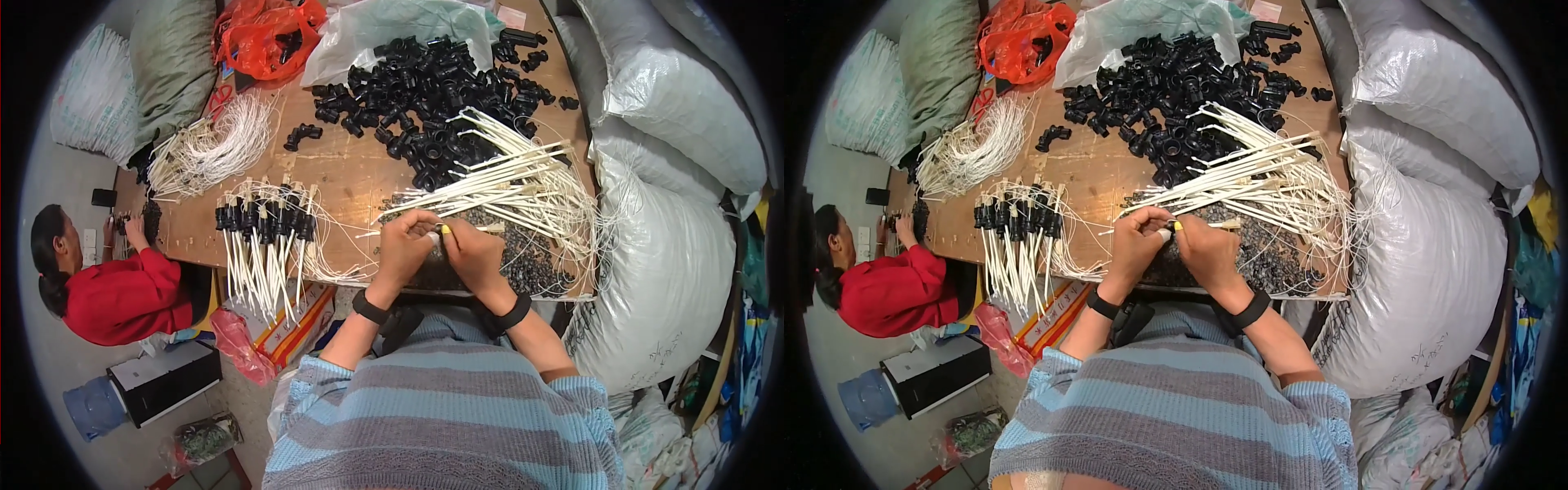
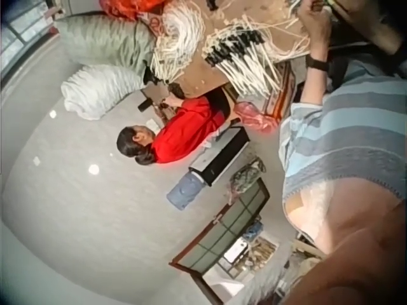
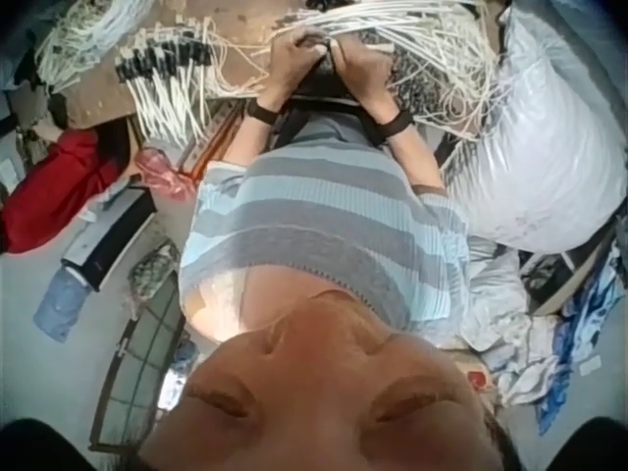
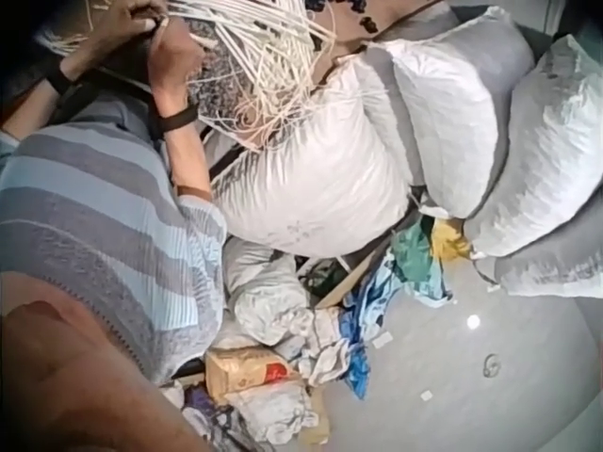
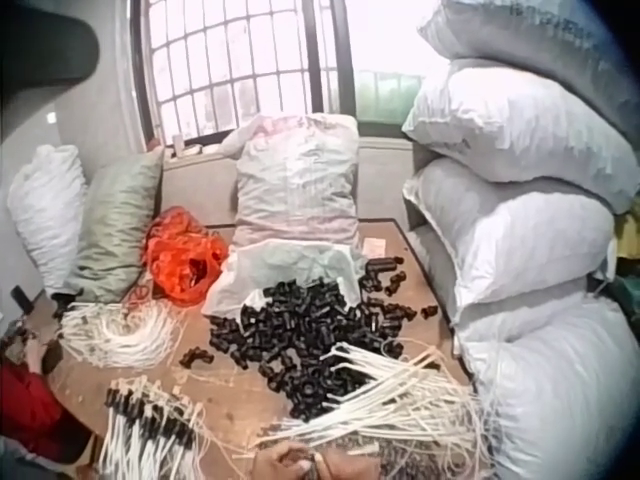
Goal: Assembling electrical wiring harnesses by inserting wires into connectors.
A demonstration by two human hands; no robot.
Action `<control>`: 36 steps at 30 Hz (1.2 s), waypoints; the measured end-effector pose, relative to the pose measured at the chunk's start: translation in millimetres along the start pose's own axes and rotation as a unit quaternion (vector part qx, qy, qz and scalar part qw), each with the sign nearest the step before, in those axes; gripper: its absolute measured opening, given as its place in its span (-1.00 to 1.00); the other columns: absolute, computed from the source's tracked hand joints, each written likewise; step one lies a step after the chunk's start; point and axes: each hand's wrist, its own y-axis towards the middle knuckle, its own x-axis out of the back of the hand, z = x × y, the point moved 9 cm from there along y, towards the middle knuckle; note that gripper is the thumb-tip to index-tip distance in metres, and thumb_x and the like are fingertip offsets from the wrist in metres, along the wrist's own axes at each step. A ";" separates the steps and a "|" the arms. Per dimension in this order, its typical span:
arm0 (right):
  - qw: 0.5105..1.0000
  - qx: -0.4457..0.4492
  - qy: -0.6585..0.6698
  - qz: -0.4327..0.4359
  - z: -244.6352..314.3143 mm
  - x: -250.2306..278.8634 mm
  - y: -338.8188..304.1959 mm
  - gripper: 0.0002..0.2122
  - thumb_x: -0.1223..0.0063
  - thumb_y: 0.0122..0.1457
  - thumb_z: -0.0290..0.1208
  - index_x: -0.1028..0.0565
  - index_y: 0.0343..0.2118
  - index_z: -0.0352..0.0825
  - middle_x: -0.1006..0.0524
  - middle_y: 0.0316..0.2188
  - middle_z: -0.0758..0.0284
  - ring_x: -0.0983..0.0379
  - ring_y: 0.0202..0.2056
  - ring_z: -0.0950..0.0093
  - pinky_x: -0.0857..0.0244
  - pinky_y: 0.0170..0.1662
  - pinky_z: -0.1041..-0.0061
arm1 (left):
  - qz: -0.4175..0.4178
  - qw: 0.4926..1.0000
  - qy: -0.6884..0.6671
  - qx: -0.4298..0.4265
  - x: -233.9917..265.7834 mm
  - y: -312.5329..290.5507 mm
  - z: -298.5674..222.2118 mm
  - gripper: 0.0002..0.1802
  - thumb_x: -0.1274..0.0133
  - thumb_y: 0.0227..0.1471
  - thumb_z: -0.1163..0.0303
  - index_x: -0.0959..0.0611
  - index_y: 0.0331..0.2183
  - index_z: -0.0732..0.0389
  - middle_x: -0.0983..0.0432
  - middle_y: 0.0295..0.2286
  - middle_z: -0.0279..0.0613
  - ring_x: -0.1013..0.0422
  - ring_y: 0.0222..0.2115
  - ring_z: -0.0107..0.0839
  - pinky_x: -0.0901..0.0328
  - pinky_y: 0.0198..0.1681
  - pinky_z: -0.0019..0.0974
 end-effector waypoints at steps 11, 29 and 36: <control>0.995 -0.049 0.070 0.059 -14.7 4.2 -3.4 -0.84 -0.26 -0.04 -0.37 -0.56 -0.38 -0.26 -0.45 -0.67 0.29 -0.38 -0.69 0.40 -0.17 -0.63 0.47 | -0.087 0.959 0.220 -0.158 17.6 -4.8 -35.0 -0.85 -0.11 -0.30 0.66 -0.65 -0.53 0.24 -0.46 -0.58 -0.28 -0.41 -0.51 -0.42 -0.30 -0.40 -0.42; 0.844 -0.262 0.435 0.172 -47.0 4.8 -7.8 -0.75 -0.04 0.10 -0.60 -0.54 -0.13 -0.36 -0.54 -0.60 0.48 -0.40 -0.61 0.71 -0.25 -0.54 0.70 | 0.195 0.940 0.258 -0.113 -21.5 -6.4 -30.0 -0.60 -0.08 -0.18 0.59 -0.55 -0.17 0.23 -0.52 -0.33 -0.12 -0.45 -0.36 -0.25 -0.33 -0.25 -0.29; 0.981 0.105 0.003 0.161 5.4 20.1 -2.3 -0.72 -0.19 -0.02 -0.45 -0.60 -0.18 -0.11 -0.54 -0.57 0.23 -0.44 -0.65 0.34 -0.31 -0.53 0.52 | 0.114 0.919 0.369 -0.079 -6.0 -11.4 -22.8 -0.60 -0.15 -0.24 0.57 -0.62 -0.22 0.23 -0.58 -0.37 -0.08 -0.51 -0.40 -0.24 -0.38 -0.32 -0.33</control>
